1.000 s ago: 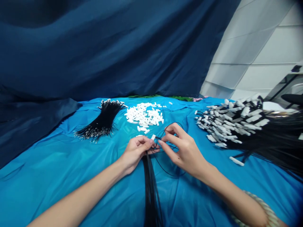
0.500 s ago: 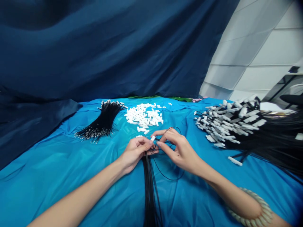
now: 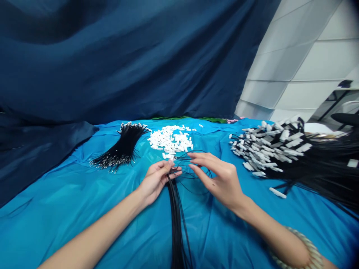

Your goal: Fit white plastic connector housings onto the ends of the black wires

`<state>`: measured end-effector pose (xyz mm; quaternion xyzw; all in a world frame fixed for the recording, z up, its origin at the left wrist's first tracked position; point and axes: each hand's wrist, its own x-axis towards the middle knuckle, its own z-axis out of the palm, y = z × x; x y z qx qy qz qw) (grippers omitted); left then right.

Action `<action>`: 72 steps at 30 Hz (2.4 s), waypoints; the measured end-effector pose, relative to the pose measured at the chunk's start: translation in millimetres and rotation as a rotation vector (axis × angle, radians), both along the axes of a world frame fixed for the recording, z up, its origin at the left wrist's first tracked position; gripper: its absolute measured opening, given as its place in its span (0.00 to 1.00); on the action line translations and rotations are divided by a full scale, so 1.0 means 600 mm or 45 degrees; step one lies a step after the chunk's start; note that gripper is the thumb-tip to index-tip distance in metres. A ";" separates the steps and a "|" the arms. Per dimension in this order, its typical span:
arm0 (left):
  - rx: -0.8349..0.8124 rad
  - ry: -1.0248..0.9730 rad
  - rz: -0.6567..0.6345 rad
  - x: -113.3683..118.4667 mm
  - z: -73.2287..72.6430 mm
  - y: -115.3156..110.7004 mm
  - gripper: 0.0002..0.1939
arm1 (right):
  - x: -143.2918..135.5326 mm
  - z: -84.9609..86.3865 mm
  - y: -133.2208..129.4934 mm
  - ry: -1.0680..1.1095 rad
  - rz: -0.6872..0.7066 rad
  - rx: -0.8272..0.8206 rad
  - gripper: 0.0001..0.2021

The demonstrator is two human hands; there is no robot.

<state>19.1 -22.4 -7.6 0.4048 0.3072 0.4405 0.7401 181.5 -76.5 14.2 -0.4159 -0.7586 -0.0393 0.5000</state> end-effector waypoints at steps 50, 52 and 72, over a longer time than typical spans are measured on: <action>-0.235 -0.279 -0.046 0.009 0.011 -0.019 0.07 | -0.020 -0.039 0.011 -0.632 0.080 0.766 0.07; -0.238 -0.251 -0.040 0.010 0.012 -0.019 0.07 | -0.020 -0.035 0.011 -0.649 0.092 0.753 0.07; -0.293 -0.251 0.016 0.011 0.017 -0.021 0.08 | -0.034 -0.033 0.007 -0.476 -0.025 0.641 0.06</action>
